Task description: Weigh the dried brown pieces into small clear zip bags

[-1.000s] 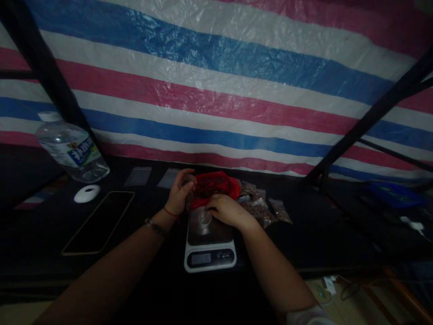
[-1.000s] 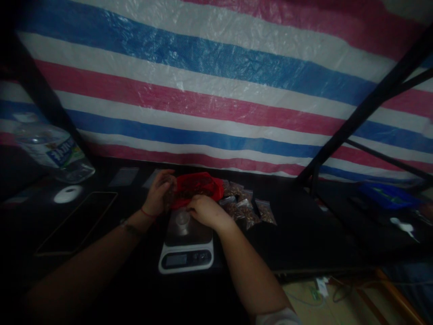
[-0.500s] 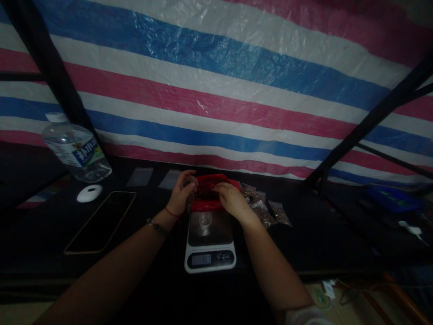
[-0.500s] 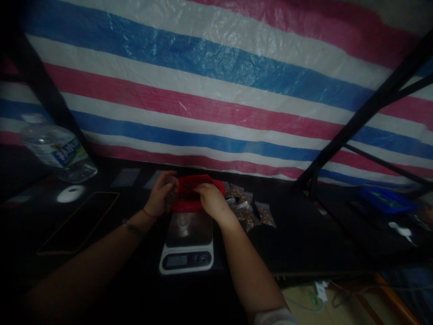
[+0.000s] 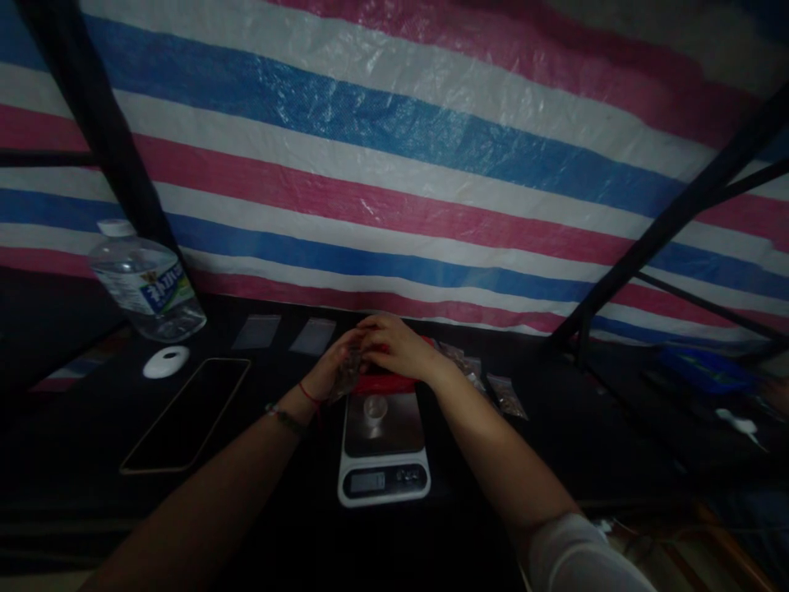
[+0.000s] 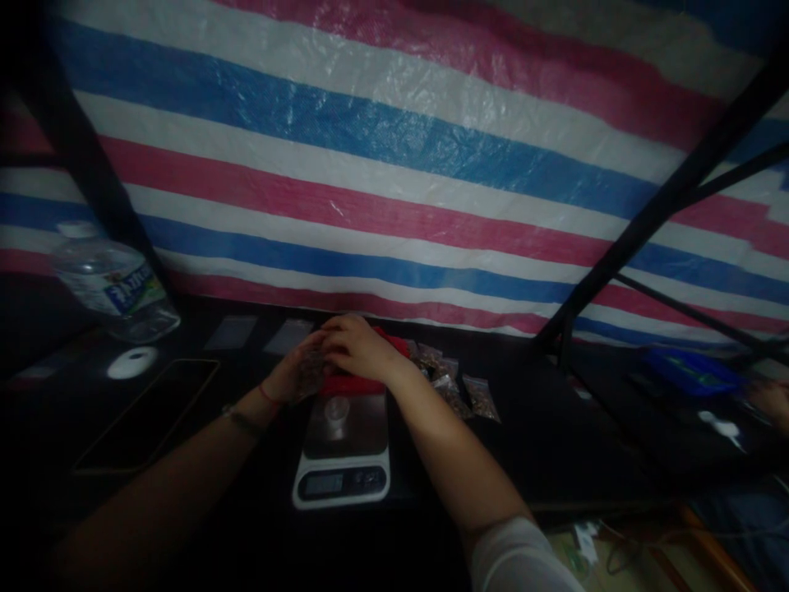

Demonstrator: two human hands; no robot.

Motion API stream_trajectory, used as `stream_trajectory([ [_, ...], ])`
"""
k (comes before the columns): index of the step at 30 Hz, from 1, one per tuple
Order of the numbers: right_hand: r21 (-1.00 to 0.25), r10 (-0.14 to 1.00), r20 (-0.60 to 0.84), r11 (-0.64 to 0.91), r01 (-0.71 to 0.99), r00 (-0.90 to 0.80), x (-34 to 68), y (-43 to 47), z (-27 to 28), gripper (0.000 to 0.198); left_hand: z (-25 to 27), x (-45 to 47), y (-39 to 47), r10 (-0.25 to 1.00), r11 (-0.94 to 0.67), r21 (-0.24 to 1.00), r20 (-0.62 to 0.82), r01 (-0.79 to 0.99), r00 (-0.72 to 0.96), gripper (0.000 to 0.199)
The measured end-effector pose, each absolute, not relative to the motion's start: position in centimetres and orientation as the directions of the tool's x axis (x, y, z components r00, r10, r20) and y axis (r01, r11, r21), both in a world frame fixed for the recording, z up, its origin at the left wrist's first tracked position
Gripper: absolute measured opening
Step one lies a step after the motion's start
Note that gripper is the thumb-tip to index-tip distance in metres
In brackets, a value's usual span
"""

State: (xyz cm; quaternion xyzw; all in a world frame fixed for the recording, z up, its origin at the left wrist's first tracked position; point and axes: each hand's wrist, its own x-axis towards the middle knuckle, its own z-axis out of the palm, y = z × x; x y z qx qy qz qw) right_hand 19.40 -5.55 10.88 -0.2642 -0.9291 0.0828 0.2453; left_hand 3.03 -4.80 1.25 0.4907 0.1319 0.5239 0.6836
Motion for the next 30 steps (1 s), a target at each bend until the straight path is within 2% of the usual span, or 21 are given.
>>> stream_trajectory([
  [4,-0.297,0.559,0.471,0.829,0.474,-0.682,20.1,-4.9,12.0,0.012,1.2,2.7,-4.2,0.879,-0.156,0.813,0.373,-0.560,0.296,0.060],
  [6,-0.305,0.580,0.539,0.811,0.500,-0.611,20.7,-4.8,12.3,0.015,1.3,2.6,-3.9,0.891,-0.256,0.835,0.399,-0.488,0.216,0.062],
  [9,-0.318,0.602,0.618,0.780,0.539,-0.506,21.6,-4.8,12.4,0.016,1.4,2.8,-3.7,0.894,-0.325,0.876,0.407,-0.356,0.187,0.064],
  [14,-0.348,0.626,0.625,0.759,0.551,-0.467,22.1,-5.0,11.7,0.015,1.3,3.0,-3.4,0.915,-0.332,0.935,0.351,-0.127,0.199,0.043],
  [19,-0.392,0.649,0.638,0.737,0.550,-0.415,22.3,-4.7,10.0,0.014,0.8,2.8,-2.9,0.917,-0.366,0.930,0.352,0.042,0.185,0.029],
  [23,-0.544,0.724,0.647,0.659,0.520,-0.240,22.4,-4.3,7.5,0.018,0.8,2.6,-2.6,0.908,-0.415,0.896,0.397,0.160,0.132,0.019],
  [27,-0.791,0.852,0.523,0.491,0.365,-0.013,22.7,-3.8,4.7,0.038,0.8,2.6,-2.7,0.907,-0.417,0.899,0.402,0.137,0.123,0.016],
  [30,-0.850,0.894,0.447,0.412,0.329,0.036,23.1,-3.7,3.2,0.028,0.3,2.9,-2.7,0.906,-0.407,0.908,0.386,0.102,0.175,0.017],
])
